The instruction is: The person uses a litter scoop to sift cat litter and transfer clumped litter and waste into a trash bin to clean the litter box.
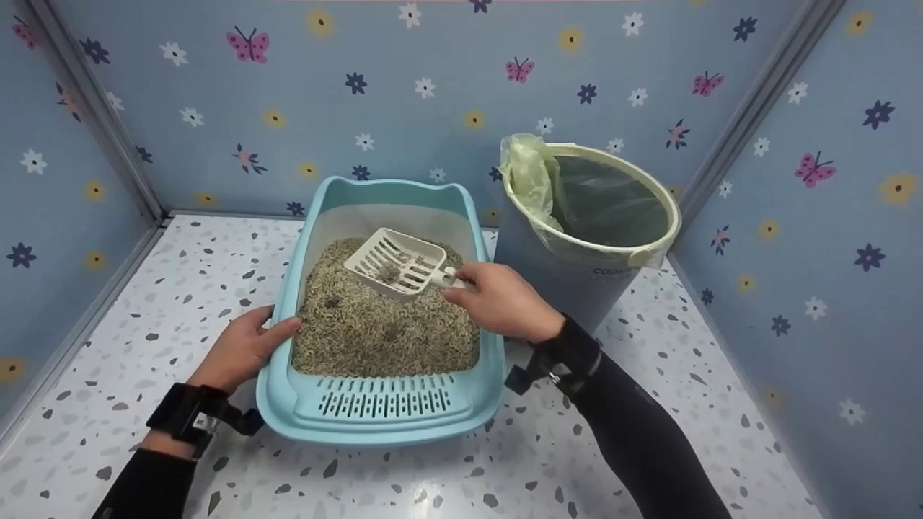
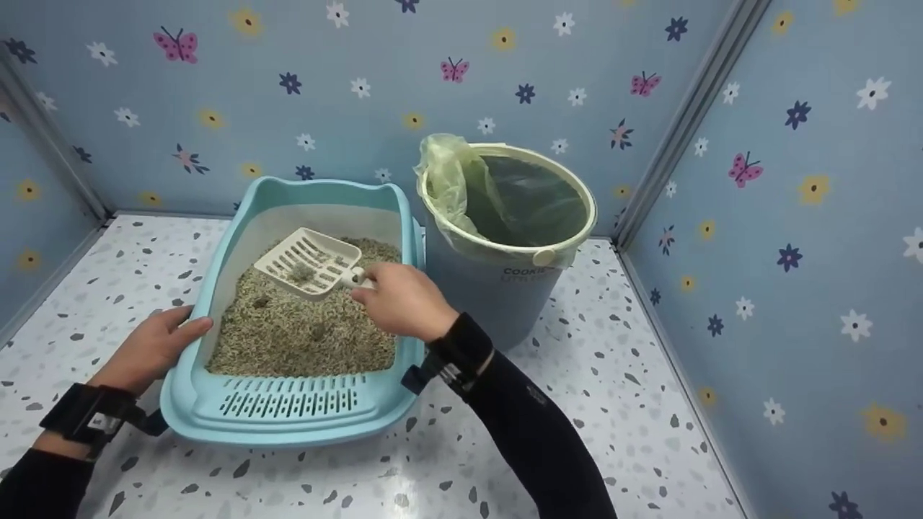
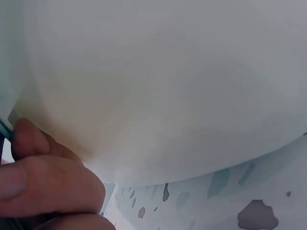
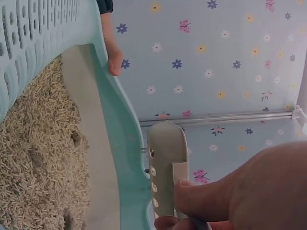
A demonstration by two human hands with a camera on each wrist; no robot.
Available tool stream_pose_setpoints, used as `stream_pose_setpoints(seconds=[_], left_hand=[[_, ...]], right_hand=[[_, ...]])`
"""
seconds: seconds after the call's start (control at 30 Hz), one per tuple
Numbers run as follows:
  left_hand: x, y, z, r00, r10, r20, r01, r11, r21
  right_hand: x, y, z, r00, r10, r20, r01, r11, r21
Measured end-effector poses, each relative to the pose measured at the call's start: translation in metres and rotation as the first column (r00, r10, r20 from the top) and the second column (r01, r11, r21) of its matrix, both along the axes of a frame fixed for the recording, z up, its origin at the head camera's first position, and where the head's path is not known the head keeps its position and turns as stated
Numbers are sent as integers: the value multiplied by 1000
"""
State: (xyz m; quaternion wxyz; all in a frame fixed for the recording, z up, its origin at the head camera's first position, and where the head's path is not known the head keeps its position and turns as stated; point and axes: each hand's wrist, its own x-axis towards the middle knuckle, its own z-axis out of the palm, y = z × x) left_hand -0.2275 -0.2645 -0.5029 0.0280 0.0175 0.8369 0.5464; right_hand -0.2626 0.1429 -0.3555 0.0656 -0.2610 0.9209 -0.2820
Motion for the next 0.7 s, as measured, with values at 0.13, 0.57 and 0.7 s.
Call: stream_pose_setpoints(seconds=[0.13,0.57,0.7], left_hand=[[0,-1,-3,1000,1,-6,-1,1000,5],[1,-1,-3,1000,-6,-10,6,1000,28],[1,-2,-3,1000,-1,-14,1,999,41]], right_hand=[[6,14,3,1000,-21,-8,21,997,69],[3,18,4,999,-27,-26,29,997,65],[1,12,3,1000,-17,-25,18,999,49]])
